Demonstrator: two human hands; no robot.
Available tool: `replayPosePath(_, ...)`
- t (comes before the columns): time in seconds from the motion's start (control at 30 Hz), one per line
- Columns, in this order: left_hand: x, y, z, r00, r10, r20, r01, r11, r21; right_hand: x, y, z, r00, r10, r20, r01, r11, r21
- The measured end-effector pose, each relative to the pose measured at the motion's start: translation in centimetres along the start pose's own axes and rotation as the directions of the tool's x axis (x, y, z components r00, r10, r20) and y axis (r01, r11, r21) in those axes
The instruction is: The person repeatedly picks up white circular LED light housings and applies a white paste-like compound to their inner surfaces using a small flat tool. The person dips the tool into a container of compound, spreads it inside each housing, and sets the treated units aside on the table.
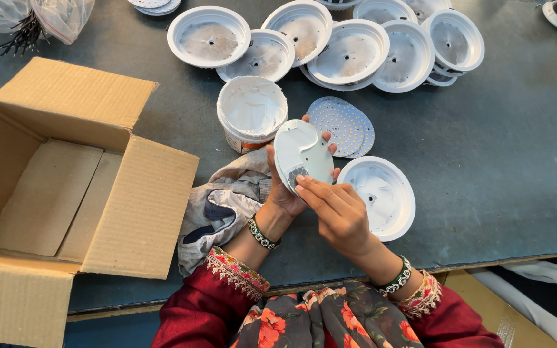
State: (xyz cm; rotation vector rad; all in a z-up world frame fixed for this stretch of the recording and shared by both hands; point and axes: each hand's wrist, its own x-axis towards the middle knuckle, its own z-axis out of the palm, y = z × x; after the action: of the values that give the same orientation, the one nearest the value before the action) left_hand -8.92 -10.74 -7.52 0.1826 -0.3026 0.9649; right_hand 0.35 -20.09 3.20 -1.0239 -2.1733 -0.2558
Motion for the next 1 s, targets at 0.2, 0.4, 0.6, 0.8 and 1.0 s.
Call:
replayPosePath(0.2,-0.2,0.1,0.6,0.999,0.002,-0.040,-0.004,0.999,-0.054,-1.0,0.6,-0.3,1.000,-0.016,0.015,0.016,0.999,-0.032)
replayPosePath(0.4,-0.2,0.1,1.2,0.997,0.027,-0.070,-0.032,0.997,-0.066,-2.0,0.6,-0.7,0.999,0.000,0.051,0.003,0.998,-0.067)
replayPosePath(0.6,0.0,0.6,1.1,0.990,0.112,-0.084,-0.113,0.994,-0.004,-2.9,-0.1,-0.4,0.999,0.045,0.026,-0.043,0.996,-0.078)
replayPosePath(0.8,0.1,0.6,1.3,0.985,0.146,-0.088,-0.143,0.989,0.037,-4.6,-0.5,-1.0,0.995,0.101,-0.010,-0.101,0.994,-0.031)
replayPosePath(1.0,0.1,0.8,2.4,0.999,0.023,-0.023,-0.020,0.994,0.103,-5.9,-0.2,-4.2,0.901,0.420,-0.113,-0.414,0.907,0.068)
